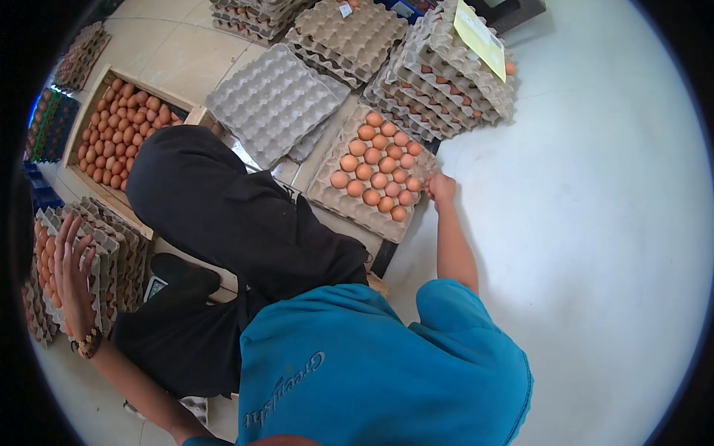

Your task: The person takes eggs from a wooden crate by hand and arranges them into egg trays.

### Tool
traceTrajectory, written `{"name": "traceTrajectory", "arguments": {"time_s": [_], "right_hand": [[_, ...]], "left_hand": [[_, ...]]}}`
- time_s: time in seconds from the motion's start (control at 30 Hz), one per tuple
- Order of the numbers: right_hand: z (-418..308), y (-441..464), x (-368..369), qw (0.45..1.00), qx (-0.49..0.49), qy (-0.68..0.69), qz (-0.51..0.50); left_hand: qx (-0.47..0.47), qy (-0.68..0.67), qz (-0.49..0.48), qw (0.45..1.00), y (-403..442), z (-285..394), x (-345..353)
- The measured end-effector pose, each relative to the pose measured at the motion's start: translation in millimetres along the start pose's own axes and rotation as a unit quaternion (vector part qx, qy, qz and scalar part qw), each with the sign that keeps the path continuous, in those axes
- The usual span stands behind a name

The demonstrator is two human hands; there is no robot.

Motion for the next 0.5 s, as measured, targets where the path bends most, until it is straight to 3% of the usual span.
{"name": "traceTrajectory", "arguments": {"time_s": [0.1, 0.13, 0.2, 0.3, 0.4, 0.5], "right_hand": [[6.1, 3.2, 20.3, 0.928, 0.052, 0.335, -0.153], [5.6, 7.6, 18.8, 0.937, 0.034, 0.319, -0.139], [1.5, 13.7, 18.5, 0.951, -0.002, 0.286, -0.113], [-22.0, 5.9, 12.2, 0.983, -0.182, 0.023, -0.025], [-44.6, -5.1, 13.1, 0.933, -0.29, -0.208, 0.045], [-56.1, -8.0, 17.6, 0.881, -0.404, -0.236, 0.072]], "left_hand": [[0.002, 0.023, -0.007, 1.0, -0.1, 3.6, 3.5], [0.004, 0.029, -0.01, 1.0, -0.2, 5.2, 4.1], [0.001, 0.018, -0.012, 1.0, 0.1, 5.3, 5.1], [0.001, 0.01, -0.008, 1.0, 0.2, 3.1, 3.0], [0.004, 0.001, -0.01, 1.0, 0.9, 4.3, 5.7], [0.015, -0.018, -0.021, 1.0, 0.1, 15.3, 8.6]]}}
Point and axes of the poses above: each hand's wrist, its own y-axis towards the middle knuckle, its own x-axis out of the palm, z = x × y, the point moved 9 cm from there along y, towards the middle knuckle, and after that the axes turned 3 degrees about x, right-handed, at the moved point
